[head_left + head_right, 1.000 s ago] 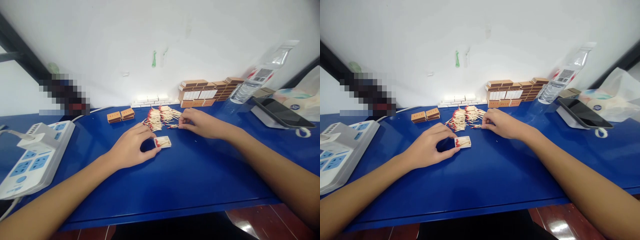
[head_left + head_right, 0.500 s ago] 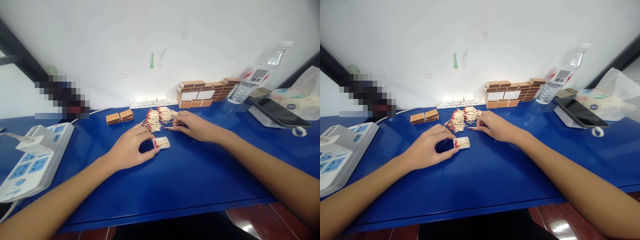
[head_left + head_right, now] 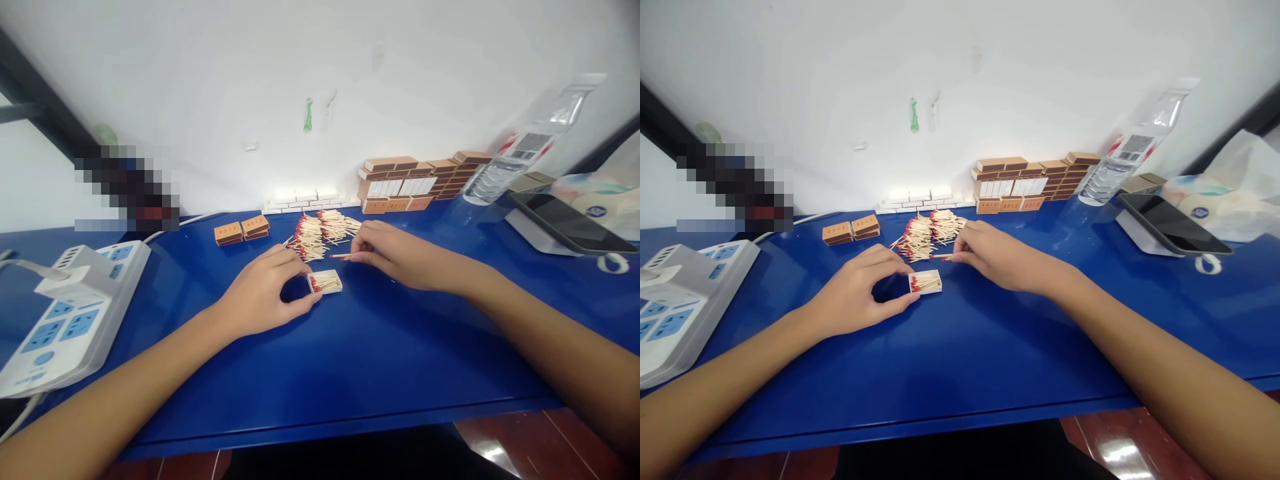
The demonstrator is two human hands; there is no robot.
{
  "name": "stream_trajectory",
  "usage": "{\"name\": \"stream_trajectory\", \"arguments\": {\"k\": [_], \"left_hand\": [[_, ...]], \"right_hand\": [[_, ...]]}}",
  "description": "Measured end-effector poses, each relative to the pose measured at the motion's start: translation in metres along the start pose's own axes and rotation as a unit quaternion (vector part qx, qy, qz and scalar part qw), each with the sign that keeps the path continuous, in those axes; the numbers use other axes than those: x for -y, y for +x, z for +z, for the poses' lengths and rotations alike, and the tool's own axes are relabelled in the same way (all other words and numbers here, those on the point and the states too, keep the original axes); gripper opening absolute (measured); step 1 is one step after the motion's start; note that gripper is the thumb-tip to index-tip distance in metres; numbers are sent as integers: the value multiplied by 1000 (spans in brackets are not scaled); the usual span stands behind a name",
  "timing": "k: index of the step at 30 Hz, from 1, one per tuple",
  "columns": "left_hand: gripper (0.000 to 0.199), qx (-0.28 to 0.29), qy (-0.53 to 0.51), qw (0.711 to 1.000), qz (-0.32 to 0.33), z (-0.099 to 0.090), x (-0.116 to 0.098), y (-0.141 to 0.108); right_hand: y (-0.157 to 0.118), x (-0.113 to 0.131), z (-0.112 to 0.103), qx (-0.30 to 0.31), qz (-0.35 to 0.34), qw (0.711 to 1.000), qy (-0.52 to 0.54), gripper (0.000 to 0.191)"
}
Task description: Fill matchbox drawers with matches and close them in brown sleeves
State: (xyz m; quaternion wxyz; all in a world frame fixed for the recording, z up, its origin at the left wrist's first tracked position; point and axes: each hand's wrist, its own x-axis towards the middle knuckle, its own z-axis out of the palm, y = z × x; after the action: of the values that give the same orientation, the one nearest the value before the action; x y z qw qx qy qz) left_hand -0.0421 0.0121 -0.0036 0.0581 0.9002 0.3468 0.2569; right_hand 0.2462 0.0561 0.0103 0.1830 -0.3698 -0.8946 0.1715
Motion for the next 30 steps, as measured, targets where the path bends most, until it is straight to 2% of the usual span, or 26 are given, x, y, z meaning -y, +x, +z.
{"name": "stream_trajectory", "arguments": {"k": [4, 9, 14, 18, 22, 26, 30], "left_hand": [[26, 1, -2, 1000, -2, 0, 0, 0], [26, 0, -14, 1000, 3, 1, -2, 0], [26, 0, -22, 1000, 4, 2, -1, 1], [25, -1, -17, 1000, 6, 1, 0, 1], [25, -2, -21, 1000, 4, 1, 0, 0], [24, -5, -20, 1000, 3, 1, -1, 1], [24, -3, -16, 1000, 7, 0, -1, 1]], "right_hand": [[-4, 24, 10, 30, -26, 999, 8, 21], [-3, 35, 23, 28, -24, 999, -6, 16], [0, 34, 23, 25, -39, 999, 18, 12], [-3, 26, 10, 11, -26, 999, 20, 15], [-7, 21, -2, 50, 12, 999, 16, 22], [-7, 23, 4, 64, 0, 998, 14, 18], [-4, 24, 14, 47, -25, 999, 8, 16]]}}
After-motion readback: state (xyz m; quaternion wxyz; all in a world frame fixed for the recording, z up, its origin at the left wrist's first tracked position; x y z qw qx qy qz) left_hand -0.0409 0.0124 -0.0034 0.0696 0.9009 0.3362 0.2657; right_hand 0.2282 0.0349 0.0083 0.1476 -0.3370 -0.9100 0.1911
